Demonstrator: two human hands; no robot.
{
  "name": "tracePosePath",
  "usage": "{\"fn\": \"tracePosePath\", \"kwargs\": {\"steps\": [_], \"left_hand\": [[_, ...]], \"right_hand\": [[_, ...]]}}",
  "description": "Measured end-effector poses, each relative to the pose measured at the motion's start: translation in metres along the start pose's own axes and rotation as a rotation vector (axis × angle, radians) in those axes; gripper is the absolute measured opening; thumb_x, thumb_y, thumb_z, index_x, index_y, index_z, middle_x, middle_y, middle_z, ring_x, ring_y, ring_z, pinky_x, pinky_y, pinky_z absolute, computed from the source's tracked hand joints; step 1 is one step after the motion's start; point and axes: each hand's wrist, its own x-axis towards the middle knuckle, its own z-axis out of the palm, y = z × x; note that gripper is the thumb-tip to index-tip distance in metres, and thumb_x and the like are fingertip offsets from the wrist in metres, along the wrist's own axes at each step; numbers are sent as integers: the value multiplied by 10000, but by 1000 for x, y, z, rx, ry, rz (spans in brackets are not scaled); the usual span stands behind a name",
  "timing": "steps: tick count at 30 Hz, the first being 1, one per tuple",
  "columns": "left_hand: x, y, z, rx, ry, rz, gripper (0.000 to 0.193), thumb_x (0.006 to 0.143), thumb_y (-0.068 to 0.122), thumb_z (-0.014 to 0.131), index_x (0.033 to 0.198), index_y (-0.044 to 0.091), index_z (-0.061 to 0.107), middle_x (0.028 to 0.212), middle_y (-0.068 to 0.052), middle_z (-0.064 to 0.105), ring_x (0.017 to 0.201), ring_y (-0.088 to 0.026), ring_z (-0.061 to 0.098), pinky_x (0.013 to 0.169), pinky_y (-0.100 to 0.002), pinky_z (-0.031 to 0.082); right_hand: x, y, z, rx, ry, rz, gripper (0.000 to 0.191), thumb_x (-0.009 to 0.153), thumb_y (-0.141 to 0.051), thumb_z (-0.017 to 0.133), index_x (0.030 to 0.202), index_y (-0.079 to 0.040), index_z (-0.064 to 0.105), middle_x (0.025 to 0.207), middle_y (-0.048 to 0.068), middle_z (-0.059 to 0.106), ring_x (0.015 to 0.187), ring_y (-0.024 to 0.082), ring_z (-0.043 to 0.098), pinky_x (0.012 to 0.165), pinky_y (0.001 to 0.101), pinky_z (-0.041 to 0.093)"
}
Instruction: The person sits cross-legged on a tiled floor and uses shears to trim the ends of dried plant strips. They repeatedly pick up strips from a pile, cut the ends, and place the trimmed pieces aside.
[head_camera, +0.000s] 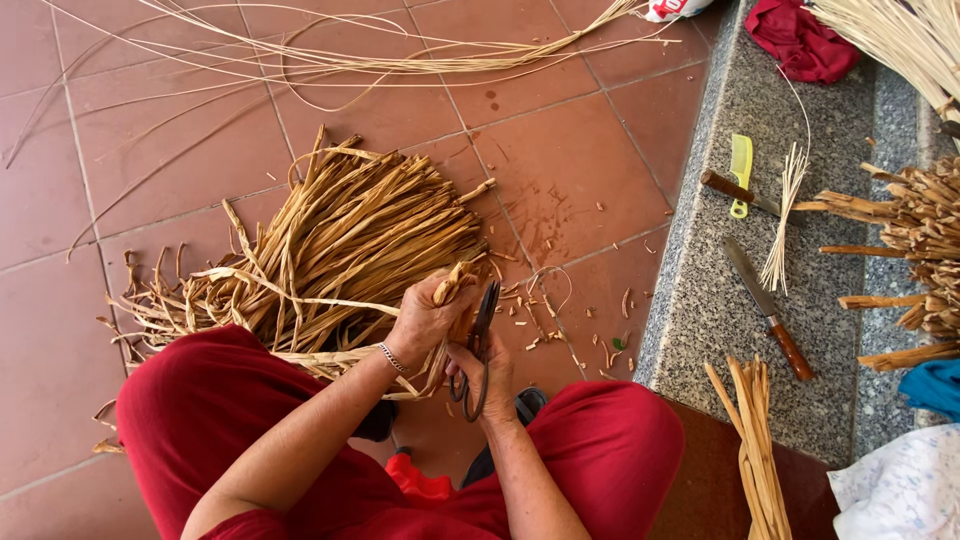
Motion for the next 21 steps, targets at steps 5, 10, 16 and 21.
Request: {"fn": "tracePosePath", "kwargs": {"steps": [5, 10, 16, 21], "left_hand": [[-6, 10, 6, -266, -27, -244, 114, 975, 150, 697, 1018, 46, 712, 823, 20, 692, 742, -70, 629, 641, -273, 550], [-17, 12, 2, -239, -75, -190, 139, 970, 156, 726, 1038, 37, 749, 768, -12, 695, 681, -74, 612, 596, -250, 512], [-23, 6, 5, -179, -103, -196, 149, 934, 168, 737, 1013, 41, 742, 810, -15, 760, 690, -65, 657, 624, -236, 554], [-26, 3, 7, -146, -141, -247, 154, 954, 190, 724, 986, 43, 756, 731, -16, 703, 627, -71, 611, 565, -253, 517]], "right_hand": [[-7, -11, -11, -139, 25, -24, 318, 954, -246, 658, 1200, -49, 619, 853, 41, 662, 557, 135, 633, 497, 290, 501], [-24, -38, -30, -492, -107, -321, 632, 1082, -529, 440, 1452, -23, 519, 978, 14, 639, 733, 79, 531, 655, 258, 466], [-41, -52, -23, -624, -111, -260, 732, 1017, -596, 387, 1438, -13, 520, 813, 39, 551, 645, 133, 547, 606, 307, 496], [-43, -48, -24, -761, -72, -349, 721, 1056, -598, 344, 1387, 9, 548, 668, 68, 542, 655, 160, 597, 679, 312, 506]]}}
